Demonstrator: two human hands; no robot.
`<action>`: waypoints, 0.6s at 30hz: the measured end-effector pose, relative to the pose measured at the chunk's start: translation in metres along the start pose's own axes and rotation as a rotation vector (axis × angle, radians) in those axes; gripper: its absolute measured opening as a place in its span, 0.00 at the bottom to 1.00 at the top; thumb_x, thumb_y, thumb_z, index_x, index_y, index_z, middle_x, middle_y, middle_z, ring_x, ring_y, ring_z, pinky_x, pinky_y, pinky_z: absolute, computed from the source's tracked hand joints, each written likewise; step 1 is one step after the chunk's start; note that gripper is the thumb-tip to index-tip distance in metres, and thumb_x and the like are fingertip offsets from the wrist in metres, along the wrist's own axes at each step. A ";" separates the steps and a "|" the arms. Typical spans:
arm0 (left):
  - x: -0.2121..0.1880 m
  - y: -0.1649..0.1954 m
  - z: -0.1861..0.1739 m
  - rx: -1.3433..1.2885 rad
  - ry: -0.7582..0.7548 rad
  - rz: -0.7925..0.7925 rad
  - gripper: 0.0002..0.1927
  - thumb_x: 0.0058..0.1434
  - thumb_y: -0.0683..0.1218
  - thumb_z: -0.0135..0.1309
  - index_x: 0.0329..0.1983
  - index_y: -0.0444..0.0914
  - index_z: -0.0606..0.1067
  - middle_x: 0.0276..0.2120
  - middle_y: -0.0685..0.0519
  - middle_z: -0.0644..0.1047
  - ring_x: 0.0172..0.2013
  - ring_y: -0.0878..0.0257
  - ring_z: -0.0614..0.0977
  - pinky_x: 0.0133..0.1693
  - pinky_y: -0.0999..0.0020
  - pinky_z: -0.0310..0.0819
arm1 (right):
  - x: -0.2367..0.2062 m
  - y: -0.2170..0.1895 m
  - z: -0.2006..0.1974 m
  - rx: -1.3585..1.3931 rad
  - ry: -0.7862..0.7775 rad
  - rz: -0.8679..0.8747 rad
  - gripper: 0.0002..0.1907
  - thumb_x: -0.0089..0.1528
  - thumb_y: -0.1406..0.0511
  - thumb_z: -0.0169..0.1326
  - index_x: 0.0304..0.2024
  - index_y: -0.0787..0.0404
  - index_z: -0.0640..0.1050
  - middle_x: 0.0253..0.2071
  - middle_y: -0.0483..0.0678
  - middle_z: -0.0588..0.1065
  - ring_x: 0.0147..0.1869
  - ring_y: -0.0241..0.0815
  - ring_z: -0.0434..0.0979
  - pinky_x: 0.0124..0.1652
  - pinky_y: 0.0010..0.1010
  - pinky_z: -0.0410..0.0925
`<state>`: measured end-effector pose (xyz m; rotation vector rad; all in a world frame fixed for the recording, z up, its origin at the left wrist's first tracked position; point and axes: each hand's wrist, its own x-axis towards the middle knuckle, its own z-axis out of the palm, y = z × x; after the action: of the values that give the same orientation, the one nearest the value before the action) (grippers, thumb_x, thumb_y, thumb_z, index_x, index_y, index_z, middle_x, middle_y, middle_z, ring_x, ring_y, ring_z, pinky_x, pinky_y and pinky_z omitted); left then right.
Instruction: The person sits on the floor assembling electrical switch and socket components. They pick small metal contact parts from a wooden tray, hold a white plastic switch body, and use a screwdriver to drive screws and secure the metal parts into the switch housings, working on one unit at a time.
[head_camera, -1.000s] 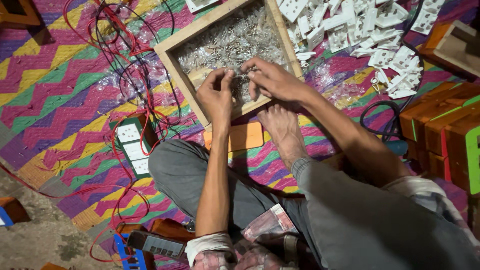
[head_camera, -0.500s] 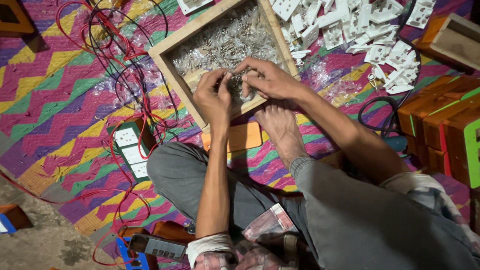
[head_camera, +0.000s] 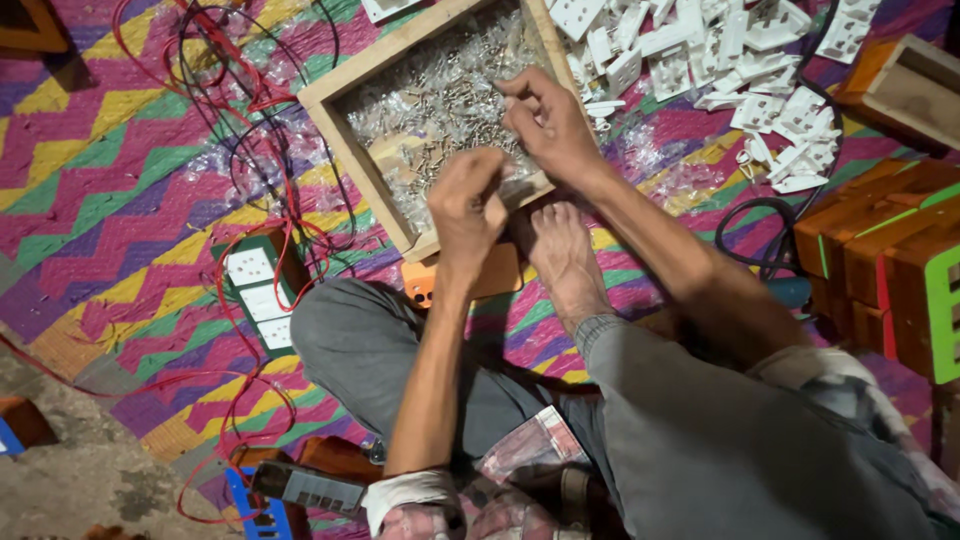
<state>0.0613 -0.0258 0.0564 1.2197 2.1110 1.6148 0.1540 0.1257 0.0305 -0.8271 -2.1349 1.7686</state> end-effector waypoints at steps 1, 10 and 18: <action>-0.003 0.001 -0.002 -0.077 -0.046 -0.031 0.13 0.58 0.33 0.57 0.46 0.34 0.78 0.42 0.47 0.80 0.42 0.54 0.84 0.44 0.64 0.78 | -0.001 -0.003 0.001 0.040 -0.005 0.009 0.09 0.73 0.70 0.46 0.54 0.62 0.72 0.32 0.41 0.69 0.33 0.29 0.68 0.34 0.22 0.65; 0.002 -0.033 -0.019 -0.732 0.116 -0.636 0.14 0.63 0.37 0.62 0.51 0.36 0.76 0.32 0.58 0.78 0.31 0.74 0.74 0.32 0.80 0.65 | -0.029 -0.047 -0.034 0.736 0.558 0.245 0.22 0.70 0.68 0.49 0.66 0.61 0.65 0.29 0.41 0.69 0.22 0.29 0.58 0.17 0.20 0.52; 0.005 -0.025 -0.011 -0.623 -0.082 -0.550 0.05 0.66 0.36 0.61 0.45 0.33 0.79 0.33 0.58 0.80 0.34 0.73 0.78 0.36 0.78 0.70 | -0.033 -0.042 -0.015 0.228 0.036 0.179 0.19 0.71 0.57 0.55 0.57 0.64 0.80 0.36 0.42 0.74 0.33 0.28 0.70 0.31 0.21 0.65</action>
<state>0.0396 -0.0319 0.0402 0.4459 1.5087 1.7038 0.1776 0.1148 0.0795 -1.0059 -1.8409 2.0215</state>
